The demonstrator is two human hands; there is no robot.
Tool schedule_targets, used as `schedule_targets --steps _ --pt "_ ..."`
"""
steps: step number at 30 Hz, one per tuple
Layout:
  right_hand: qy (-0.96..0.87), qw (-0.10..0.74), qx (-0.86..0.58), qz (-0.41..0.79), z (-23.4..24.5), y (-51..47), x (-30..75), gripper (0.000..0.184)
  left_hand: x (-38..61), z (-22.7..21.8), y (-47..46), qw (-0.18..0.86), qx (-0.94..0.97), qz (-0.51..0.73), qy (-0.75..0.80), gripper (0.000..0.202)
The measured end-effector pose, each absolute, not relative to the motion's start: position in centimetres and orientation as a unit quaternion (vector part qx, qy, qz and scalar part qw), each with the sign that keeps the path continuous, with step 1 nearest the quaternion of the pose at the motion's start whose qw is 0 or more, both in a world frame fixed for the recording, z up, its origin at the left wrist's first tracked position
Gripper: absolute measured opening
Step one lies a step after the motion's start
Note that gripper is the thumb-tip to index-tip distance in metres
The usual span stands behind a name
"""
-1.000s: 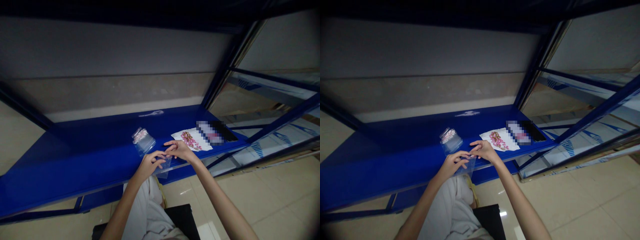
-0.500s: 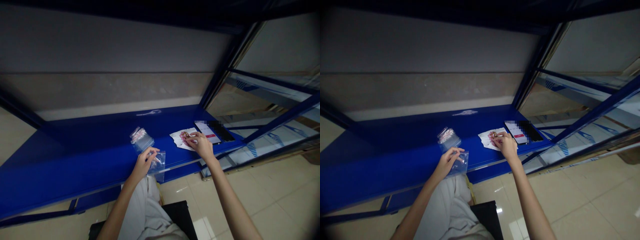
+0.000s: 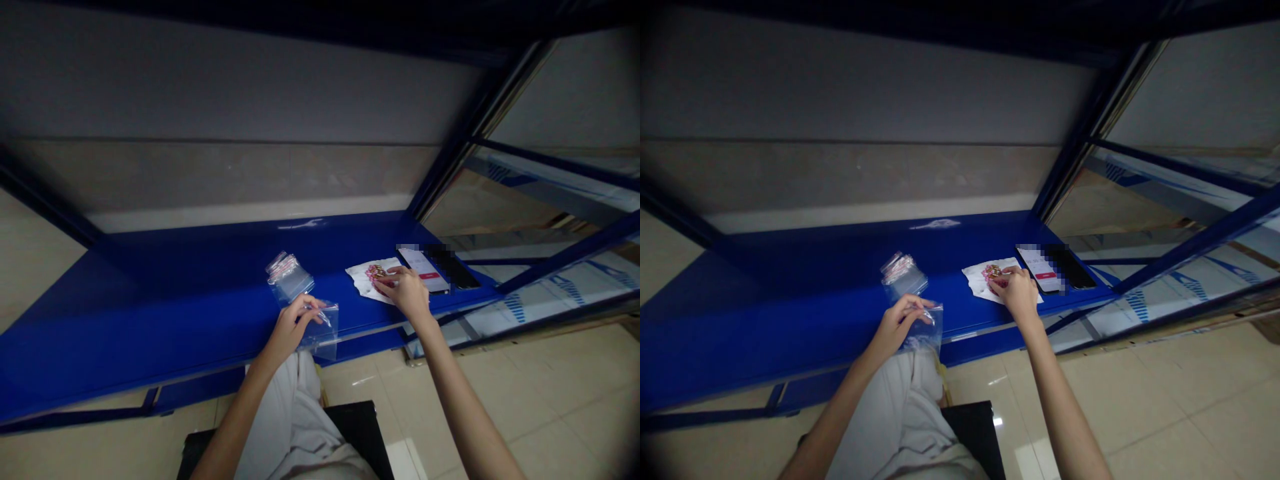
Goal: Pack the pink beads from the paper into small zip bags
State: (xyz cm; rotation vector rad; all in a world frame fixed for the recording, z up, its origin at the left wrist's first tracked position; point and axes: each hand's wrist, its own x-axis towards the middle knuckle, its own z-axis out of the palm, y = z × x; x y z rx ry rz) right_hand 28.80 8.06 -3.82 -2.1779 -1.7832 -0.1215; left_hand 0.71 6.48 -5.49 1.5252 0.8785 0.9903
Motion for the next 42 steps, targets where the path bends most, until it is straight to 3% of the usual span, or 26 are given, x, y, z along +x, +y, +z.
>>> schedule_targets --steps 9,13,19,24,42 --pt "-0.601 0.191 -0.776 -0.022 -4.0 8.3 28.9 0.020 0.6 -5.1 5.9 0.509 0.645 0.404 0.402 0.011" --pt "-0.670 0.228 -0.705 -0.033 -3.8 8.0 27.5 0.026 0.5 -5.2 5.8 0.529 0.632 0.411 0.391 0.010" --pt "-0.692 0.139 -0.706 -0.052 -4.5 6.8 23.0 0.023 0.3 -5.1 5.7 0.535 0.627 0.410 0.390 0.009" --pt "-0.665 0.132 -0.734 -0.040 -4.7 7.1 21.6 0.025 -0.3 -5.1 5.3 0.545 0.630 0.400 0.382 0.011" --pt "-0.727 0.223 -0.647 0.059 -4.3 6.7 14.1 0.027 -6.8 -4.3 3.4 0.525 0.583 0.427 0.450 0.015"
